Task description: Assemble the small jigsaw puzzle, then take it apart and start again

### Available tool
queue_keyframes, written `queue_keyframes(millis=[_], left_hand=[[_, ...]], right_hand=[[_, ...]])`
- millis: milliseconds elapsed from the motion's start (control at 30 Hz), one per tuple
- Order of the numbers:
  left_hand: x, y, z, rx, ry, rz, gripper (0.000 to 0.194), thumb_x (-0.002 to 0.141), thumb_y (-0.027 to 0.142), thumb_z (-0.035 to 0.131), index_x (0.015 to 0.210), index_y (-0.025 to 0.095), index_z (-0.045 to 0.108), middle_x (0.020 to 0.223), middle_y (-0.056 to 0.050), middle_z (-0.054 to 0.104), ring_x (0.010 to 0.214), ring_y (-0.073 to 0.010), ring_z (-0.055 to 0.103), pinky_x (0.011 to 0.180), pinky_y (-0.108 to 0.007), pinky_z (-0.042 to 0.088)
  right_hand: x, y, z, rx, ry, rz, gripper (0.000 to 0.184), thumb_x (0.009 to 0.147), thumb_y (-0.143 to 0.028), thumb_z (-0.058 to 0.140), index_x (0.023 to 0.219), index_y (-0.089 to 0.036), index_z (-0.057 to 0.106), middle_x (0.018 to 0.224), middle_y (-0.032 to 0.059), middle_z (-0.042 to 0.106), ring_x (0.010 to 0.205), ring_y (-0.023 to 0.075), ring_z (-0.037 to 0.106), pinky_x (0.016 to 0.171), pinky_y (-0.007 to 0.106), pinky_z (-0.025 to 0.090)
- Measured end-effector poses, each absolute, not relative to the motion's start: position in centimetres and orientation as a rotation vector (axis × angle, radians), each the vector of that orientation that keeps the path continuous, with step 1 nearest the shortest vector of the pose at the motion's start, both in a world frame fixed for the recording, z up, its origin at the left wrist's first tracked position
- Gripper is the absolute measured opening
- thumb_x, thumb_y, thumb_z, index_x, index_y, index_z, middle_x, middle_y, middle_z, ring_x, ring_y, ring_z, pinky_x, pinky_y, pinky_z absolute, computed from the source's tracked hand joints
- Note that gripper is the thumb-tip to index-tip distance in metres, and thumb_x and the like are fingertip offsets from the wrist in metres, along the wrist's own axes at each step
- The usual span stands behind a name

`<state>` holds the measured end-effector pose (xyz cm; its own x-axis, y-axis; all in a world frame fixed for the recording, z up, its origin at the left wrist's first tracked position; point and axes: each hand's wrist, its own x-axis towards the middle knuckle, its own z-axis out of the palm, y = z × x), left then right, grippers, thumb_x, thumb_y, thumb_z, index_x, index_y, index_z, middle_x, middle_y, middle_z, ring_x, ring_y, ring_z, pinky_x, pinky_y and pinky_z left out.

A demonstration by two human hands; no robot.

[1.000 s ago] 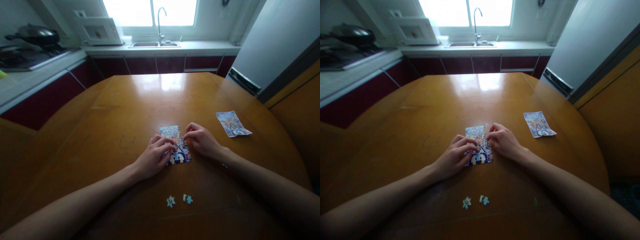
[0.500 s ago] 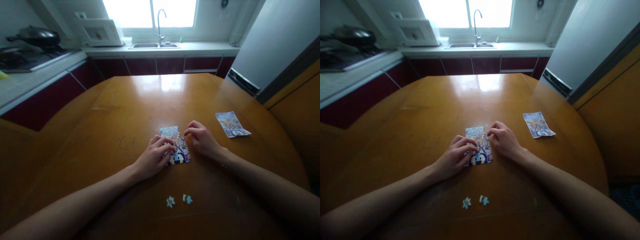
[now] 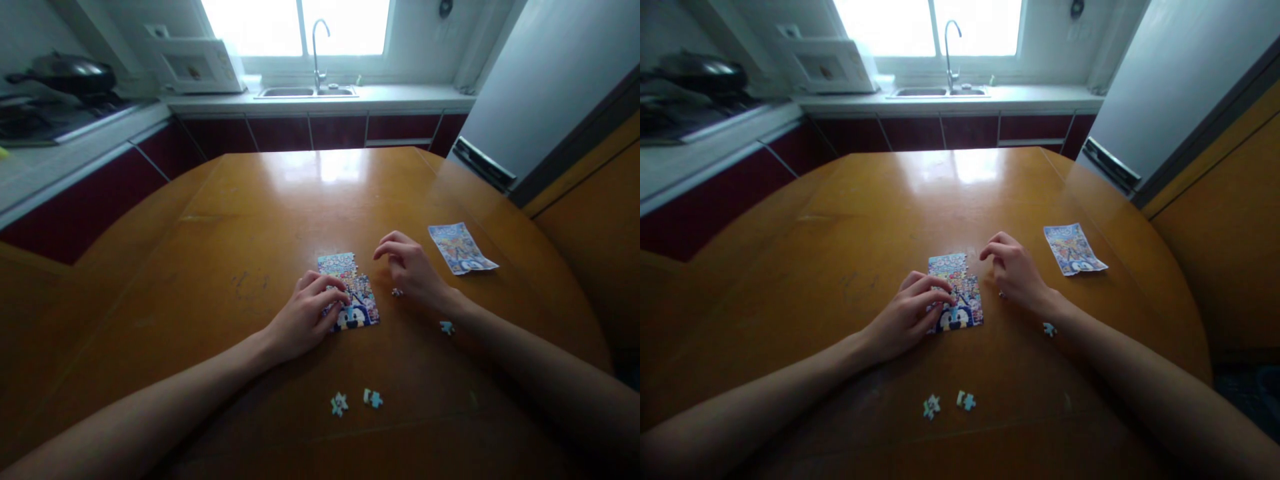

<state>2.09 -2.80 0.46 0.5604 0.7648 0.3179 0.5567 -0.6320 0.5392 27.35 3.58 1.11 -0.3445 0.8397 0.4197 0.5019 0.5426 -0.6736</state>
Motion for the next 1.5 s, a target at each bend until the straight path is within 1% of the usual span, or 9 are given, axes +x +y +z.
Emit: queue_keyframes(millis=[200, 367, 467, 633, 767, 900, 1000, 1200, 1500], left_hand=[[2.0, -2.8, 0.3, 2.419, 1.068, 0.761, 0.021, 0.098, 0.018, 0.052, 0.104, 0.026, 0.07, 0.116, -0.005, 0.065, 0.107, -0.0224, 0.05, 0.098, -0.042, 0.043], [2.0, -2.7, 0.3, 2.431, 1.068, 0.764, 0.021, 0.098, 0.018, 0.052, 0.104, 0.025, 0.071, 0.115, -0.005, 0.065, 0.106, -0.0222, 0.051, 0.097, -0.042, 0.043], [1.9, -2.7, 0.3, 2.437, 1.074, 0.762, 0.021, 0.098, 0.017, 0.052, 0.104, 0.025, 0.071, 0.116, -0.005, 0.065, 0.106, -0.022, 0.051, 0.097, -0.041, 0.042], [2.0, -2.8, 0.3, 2.434, 1.073, 0.758, 0.021, 0.098, 0.018, 0.051, 0.104, 0.025, 0.07, 0.116, -0.005, 0.065, 0.107, -0.0222, 0.05, 0.098, -0.042, 0.042], [2.0, -2.8, 0.3, 2.431, 1.073, 0.749, 0.021, 0.098, 0.018, 0.051, 0.104, 0.025, 0.07, 0.116, -0.004, 0.065, 0.107, -0.0223, 0.05, 0.098, -0.042, 0.042], [2.0, -2.8, 0.3, 2.427, 1.067, 0.756, 0.021, 0.099, 0.018, 0.051, 0.104, 0.025, 0.07, 0.116, -0.004, 0.065, 0.107, -0.0221, 0.05, 0.098, -0.042, 0.042], [2.0, -2.8, 0.3, 2.429, 1.057, 0.762, 0.021, 0.098, 0.018, 0.051, 0.105, 0.025, 0.07, 0.116, -0.004, 0.065, 0.107, -0.0223, 0.05, 0.098, -0.042, 0.042], [2.0, -2.8, 0.4, 2.419, 1.058, 0.763, 0.022, 0.098, 0.017, 0.051, 0.104, 0.026, 0.07, 0.115, -0.005, 0.065, 0.107, -0.0227, 0.05, 0.098, -0.043, 0.043], [1.9, -2.4, 0.2, 2.445, 1.052, 0.75, 0.022, 0.098, 0.018, 0.05, 0.105, 0.025, 0.07, 0.116, -0.005, 0.064, 0.108, -0.0229, 0.049, 0.097, -0.042, 0.043]], right_hand=[[29.8, 5.2, 1.4, -1.159, -1.853, 0.447, 0.032, 0.079, 0.0, 0.043, 0.078, -0.02, 0.068, 0.091, 0.0061, 0.064, 0.09, 0.0205, 0.06, 0.081, 0.036, 0.045], [28.7, 4.4, 1.0, -1.092, -1.956, 0.584, 0.034, 0.081, 0.0, 0.041, 0.08, -0.019, 0.069, 0.093, 0.0065, 0.061, 0.088, 0.0187, 0.06, 0.079, 0.034, 0.047], [27.9, 3.8, 0.5, -1.034, -2.049, 0.639, 0.034, 0.082, 0.0, 0.043, 0.081, -0.02, 0.07, 0.095, 0.0065, 0.06, 0.091, 0.0187, 0.059, 0.083, 0.035, 0.049], [27.2, 3.2, -0.3, -0.971, -2.21, 0.596, 0.031, 0.085, -0.002, 0.047, 0.087, -0.021, 0.072, 0.101, 0.0076, 0.06, 0.096, 0.02, 0.058, 0.087, 0.037, 0.049], [26.7, 3.0, -0.6, -0.957, -2.287, 0.549, 0.027, 0.088, -0.006, 0.052, 0.085, -0.022, 0.073, 0.101, 0.0076, 0.06, 0.094, 0.0199, 0.057, 0.085, 0.037, 0.05], [27.6, 3.4, 0.7, -0.988, -2.302, 0.549, 0.031, 0.087, -0.003, 0.049, 0.089, -0.022, 0.073, 0.103, 0.0085, 0.062, 0.096, 0.0204, 0.059, 0.086, 0.036, 0.049], [29.6, 3.8, 2.4, -1.112, -2.33, 0.533, 0.026, 0.089, -0.007, 0.052, 0.093, -0.021, 0.073, 0.099, 0.008, 0.066, 0.091, 0.0202, 0.061, 0.081, 0.035, 0.048], [32.0, 3.5, 3.9, -1.326, -2.595, 0.625, 0.011, 0.082, -0.015, 0.067, 0.077, -0.023, 0.073, 0.079, 0.0022, 0.069, 0.069, 0.0157, 0.059, 0.062, 0.03, 0.04], [31.3, 3.0, 4.6, -1.3, -2.69, 0.789, 0.011, 0.079, -0.01, 0.067, 0.077, -0.02, 0.07, 0.088, 0.0044, 0.068, 0.076, 0.016, 0.06, 0.067, 0.029, 0.041]])
